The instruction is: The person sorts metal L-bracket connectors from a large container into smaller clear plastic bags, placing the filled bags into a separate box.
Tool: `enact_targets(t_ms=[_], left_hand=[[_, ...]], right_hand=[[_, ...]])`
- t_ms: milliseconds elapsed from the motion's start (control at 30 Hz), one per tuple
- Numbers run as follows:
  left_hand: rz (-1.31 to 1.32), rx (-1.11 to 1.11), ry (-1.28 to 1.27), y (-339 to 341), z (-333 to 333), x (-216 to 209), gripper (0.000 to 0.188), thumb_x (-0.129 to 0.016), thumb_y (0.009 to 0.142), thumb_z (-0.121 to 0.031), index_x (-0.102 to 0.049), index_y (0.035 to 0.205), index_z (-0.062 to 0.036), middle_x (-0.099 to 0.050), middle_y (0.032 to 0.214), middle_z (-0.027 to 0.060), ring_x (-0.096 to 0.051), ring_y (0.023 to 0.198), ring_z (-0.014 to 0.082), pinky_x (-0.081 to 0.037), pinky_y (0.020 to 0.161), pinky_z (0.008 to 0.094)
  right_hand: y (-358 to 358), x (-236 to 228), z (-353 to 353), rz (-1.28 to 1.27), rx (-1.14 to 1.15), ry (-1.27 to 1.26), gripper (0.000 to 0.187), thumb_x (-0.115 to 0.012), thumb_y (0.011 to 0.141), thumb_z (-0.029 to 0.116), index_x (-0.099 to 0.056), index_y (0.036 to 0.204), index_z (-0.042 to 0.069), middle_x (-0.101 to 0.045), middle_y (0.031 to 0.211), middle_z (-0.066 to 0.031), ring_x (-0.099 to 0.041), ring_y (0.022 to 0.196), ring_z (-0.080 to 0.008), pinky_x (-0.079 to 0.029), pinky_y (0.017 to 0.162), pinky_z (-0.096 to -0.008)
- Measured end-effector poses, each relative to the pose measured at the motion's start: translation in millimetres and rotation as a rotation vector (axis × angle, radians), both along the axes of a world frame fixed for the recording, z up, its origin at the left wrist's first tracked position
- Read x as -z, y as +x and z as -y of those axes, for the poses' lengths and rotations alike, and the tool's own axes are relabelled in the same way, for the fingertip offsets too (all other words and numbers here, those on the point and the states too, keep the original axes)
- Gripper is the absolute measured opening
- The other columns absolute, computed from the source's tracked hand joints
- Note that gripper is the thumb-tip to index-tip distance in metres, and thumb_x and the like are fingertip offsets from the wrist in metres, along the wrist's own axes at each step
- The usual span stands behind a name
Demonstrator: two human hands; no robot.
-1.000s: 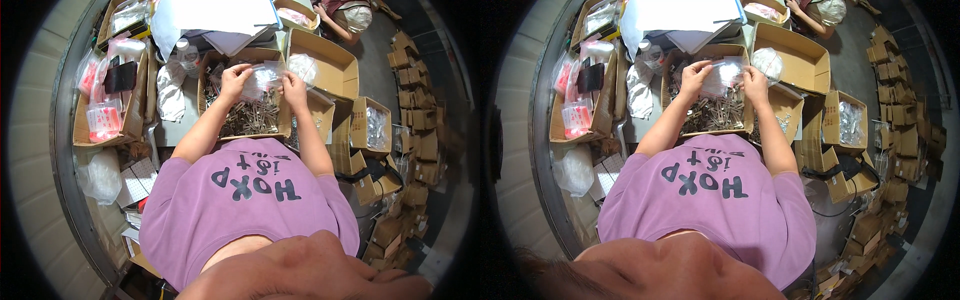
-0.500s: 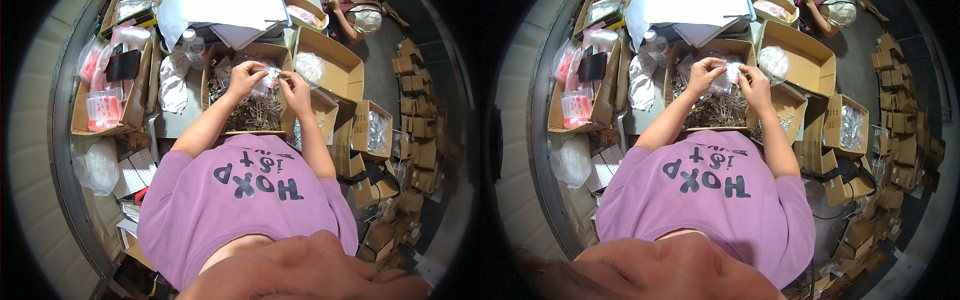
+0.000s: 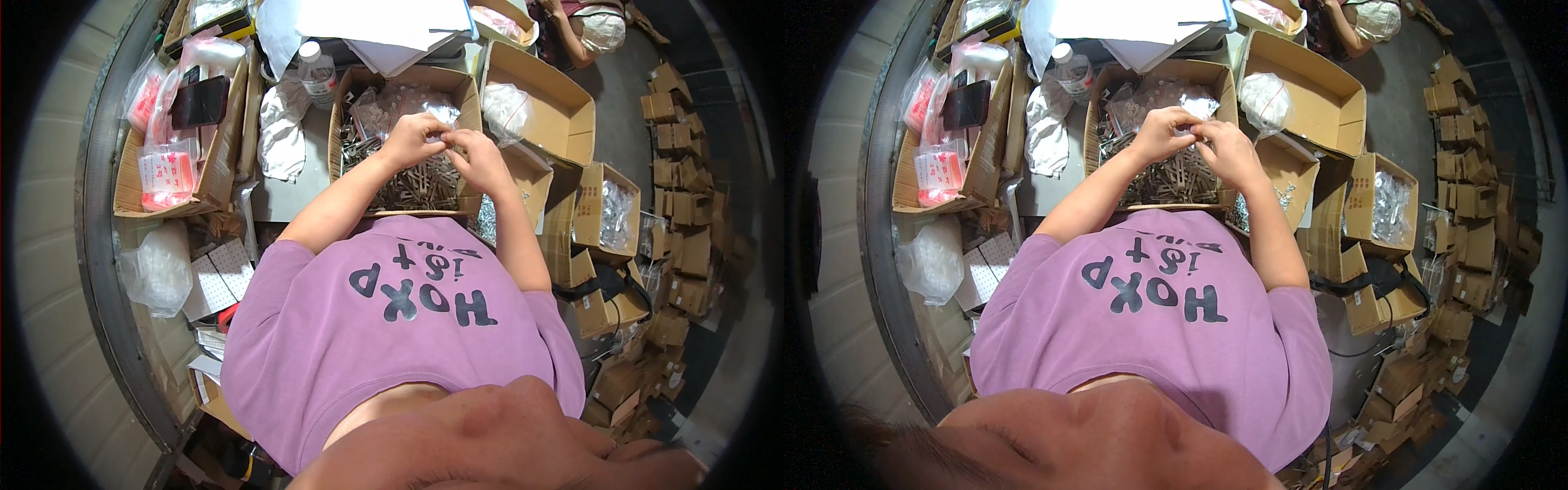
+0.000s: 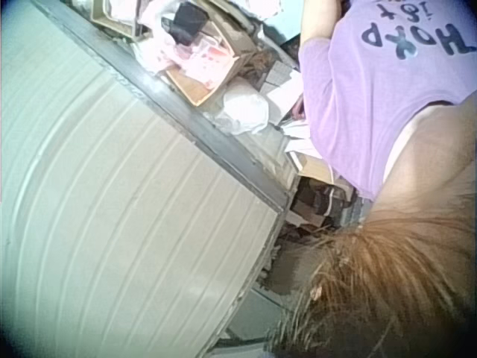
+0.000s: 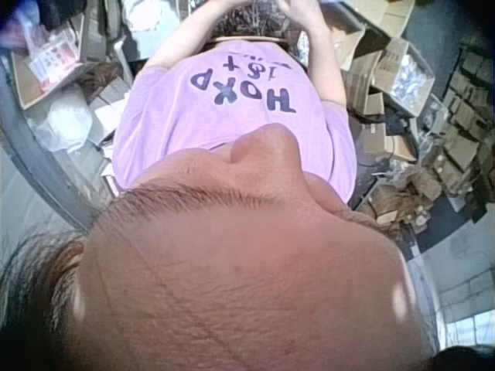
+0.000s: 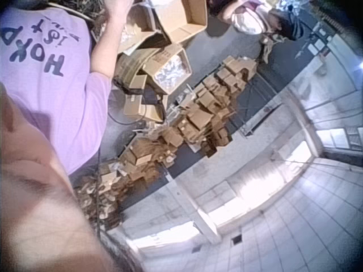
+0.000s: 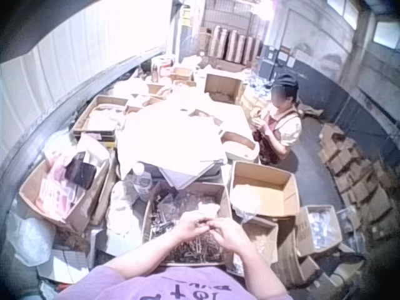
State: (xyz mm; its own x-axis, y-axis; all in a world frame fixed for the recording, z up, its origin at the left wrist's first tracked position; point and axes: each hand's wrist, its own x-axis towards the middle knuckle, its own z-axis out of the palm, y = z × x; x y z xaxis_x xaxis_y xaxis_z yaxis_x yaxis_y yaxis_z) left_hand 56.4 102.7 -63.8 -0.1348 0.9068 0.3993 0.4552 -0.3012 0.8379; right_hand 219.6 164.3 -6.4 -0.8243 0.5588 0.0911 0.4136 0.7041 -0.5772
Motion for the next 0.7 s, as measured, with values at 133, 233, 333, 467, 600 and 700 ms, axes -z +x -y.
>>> enact_targets(t_ms=[133, 233, 333, 467, 600, 700], left_hand=[[-0.353, -0.165, 0.281, 1.0, -2.9, -6.6, 0.054, -0.069, 0.061, -0.008, -0.056, 0.114, -0.0031, -0.062, 0.093, 0.0130, -0.062, 0.085, 0.0295, -0.050, 0.075, 0.0341], [-0.267, -0.059, 0.078, 3.2, -1.6, 2.4, 0.050, -0.068, 0.062, -0.008, -0.054, 0.110, -0.0016, -0.062, 0.084, 0.0161, -0.062, 0.080, 0.0317, -0.049, 0.073, 0.0370], [-0.107, -0.026, -0.164, 1.9, -1.6, 13.2, 0.036, -0.069, 0.065, -0.010, -0.056, 0.098, -0.0014, -0.061, 0.078, 0.0180, -0.063, 0.074, 0.0301, -0.048, 0.068, 0.0380], [-0.008, -0.266, -0.256, -12.4, -7.0, 12.0, 0.036, -0.073, 0.066, -0.016, -0.058, 0.096, -0.0023, -0.063, 0.079, 0.0148, -0.064, 0.073, 0.0244, -0.050, 0.067, 0.0314], [0.059, -0.257, -0.236, -12.8, -8.9, 13.5, 0.037, -0.072, 0.065, -0.018, -0.059, 0.096, -0.0024, -0.064, 0.078, 0.0140, -0.064, 0.072, 0.0256, -0.050, 0.067, 0.0329], [0.054, -0.243, -0.254, -12.8, -9.2, 14.9, 0.037, -0.073, 0.067, -0.017, -0.058, 0.097, -0.0015, -0.064, 0.077, 0.0120, -0.064, 0.071, 0.0196, -0.050, 0.067, 0.0294]], right_hand=[[3.4, 0.9, 2.5, 0.020, -0.101, 0.217, 0.023, -0.057, 0.075, 0.011, -0.065, 0.096, 0.005, -0.055, 0.111, -0.0163, -0.056, 0.094, -0.0305, -0.045, 0.086, -0.0365], [-0.1, 11.2, 0.8, -0.012, -0.137, -0.009, 0.024, -0.057, 0.075, 0.010, -0.065, 0.097, 0.006, -0.054, 0.114, -0.0161, -0.056, 0.098, -0.0307, -0.044, 0.087, -0.0359], [-11.3, 5.4, 5.4, -0.166, -0.067, -0.190, 0.019, -0.056, 0.077, 0.009, -0.064, 0.095, 0.006, -0.059, 0.105, -0.0174, -0.058, 0.093, -0.0332, -0.046, 0.083, -0.0370], [-16.1, 23.8, 7.4, 0.249, 0.184, -0.105, 0.019, -0.054, 0.082, 0.021, -0.065, 0.087, 0.006, -0.063, 0.085, -0.0212, -0.061, 0.082, -0.0385, -0.048, 0.077, -0.0454], [-17.2, 71.8, 20.0, 0.672, 0.129, 0.034, 0.021, -0.059, 0.080, 0.022, -0.066, 0.090, 0.005, -0.064, 0.086, -0.0202, -0.062, 0.083, -0.0367, -0.049, 0.077, -0.0432], [-15.4, 69.0, 18.1, 0.609, 0.141, -0.016, 0.017, -0.063, 0.077, 0.019, -0.067, 0.085, 0.005, -0.065, 0.085, -0.0187, -0.062, 0.083, -0.0350, -0.049, 0.076, -0.0430]])
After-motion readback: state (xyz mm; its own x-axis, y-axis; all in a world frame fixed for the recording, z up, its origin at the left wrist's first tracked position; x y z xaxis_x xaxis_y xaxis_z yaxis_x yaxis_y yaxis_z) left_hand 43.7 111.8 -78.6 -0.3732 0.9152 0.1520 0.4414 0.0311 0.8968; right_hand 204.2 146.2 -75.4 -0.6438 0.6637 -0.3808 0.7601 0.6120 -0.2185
